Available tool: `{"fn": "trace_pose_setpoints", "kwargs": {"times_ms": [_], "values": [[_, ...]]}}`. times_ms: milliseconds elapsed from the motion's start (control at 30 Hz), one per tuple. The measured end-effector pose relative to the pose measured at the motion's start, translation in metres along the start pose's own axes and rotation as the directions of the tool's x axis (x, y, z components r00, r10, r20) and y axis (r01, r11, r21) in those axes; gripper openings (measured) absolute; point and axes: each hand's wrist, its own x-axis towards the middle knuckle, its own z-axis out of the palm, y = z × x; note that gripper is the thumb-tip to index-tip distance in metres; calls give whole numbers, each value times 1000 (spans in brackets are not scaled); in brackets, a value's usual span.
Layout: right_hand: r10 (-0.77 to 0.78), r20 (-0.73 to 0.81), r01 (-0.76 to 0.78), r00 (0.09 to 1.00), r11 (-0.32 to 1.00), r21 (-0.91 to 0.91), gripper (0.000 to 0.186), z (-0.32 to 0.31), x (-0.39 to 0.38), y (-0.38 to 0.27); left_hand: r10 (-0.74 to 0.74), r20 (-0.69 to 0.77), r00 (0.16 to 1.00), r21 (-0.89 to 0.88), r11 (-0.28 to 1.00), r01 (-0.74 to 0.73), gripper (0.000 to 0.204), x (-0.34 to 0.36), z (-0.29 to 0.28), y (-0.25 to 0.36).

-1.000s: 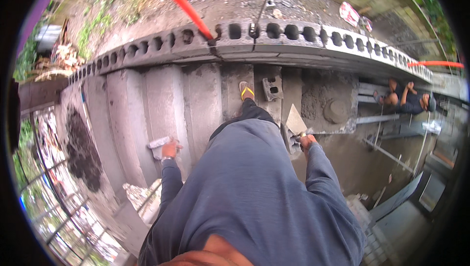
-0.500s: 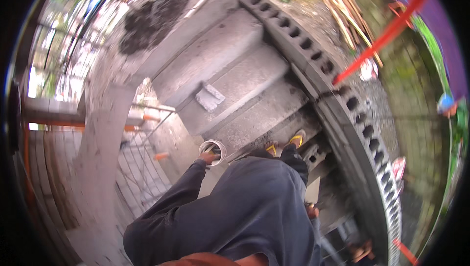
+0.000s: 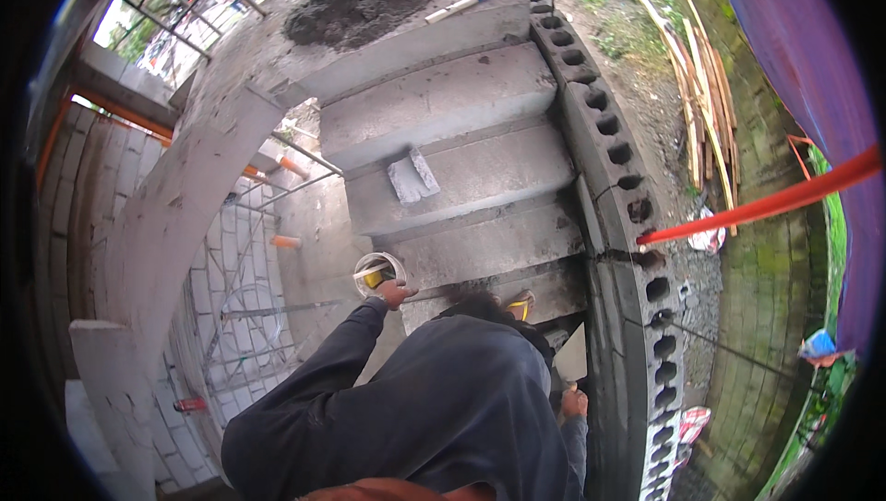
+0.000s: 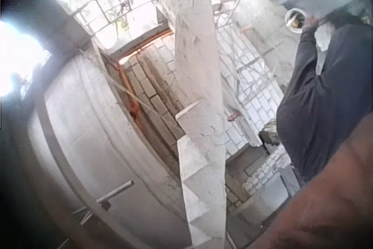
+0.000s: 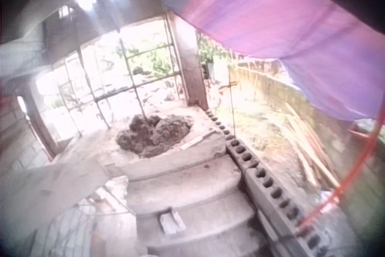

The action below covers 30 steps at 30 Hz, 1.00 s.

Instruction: The person places concrete blocks onto a wall, applies mortar with a trowel, and taps the blocks into place. The person repeats this process, adding mortar and adjusting blocks to build up the wall.

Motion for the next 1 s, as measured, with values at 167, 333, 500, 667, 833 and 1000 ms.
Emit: {"fn": "trace_pose_setpoints", "kwargs": {"times_ms": [167,333,500,667,833,1000], "values": [[176,75,-186,982,793,581,26,-59,90,2,-238,-78,968,-299,932,205,81,-55,1,-34],[118,-52,-84,992,895,438,28,-134,132,0,-321,214,923,-556,736,385,69,-80,12,-21],[-111,-116,128,987,980,152,31,-164,146,-35,-18,168,986,-61,998,29,49,-58,67,-106],[168,35,-159,985,815,557,36,-204,127,-119,73,307,949,290,942,-166,33,-49,28,-178],[400,178,-398,899,575,715,34,17,-14,-102,222,82,972,614,757,-225,28,24,-105,-107],[246,460,-386,853,891,238,49,77,-76,-110,246,-469,849,-256,882,-397,21,34,-196,-35]]}}
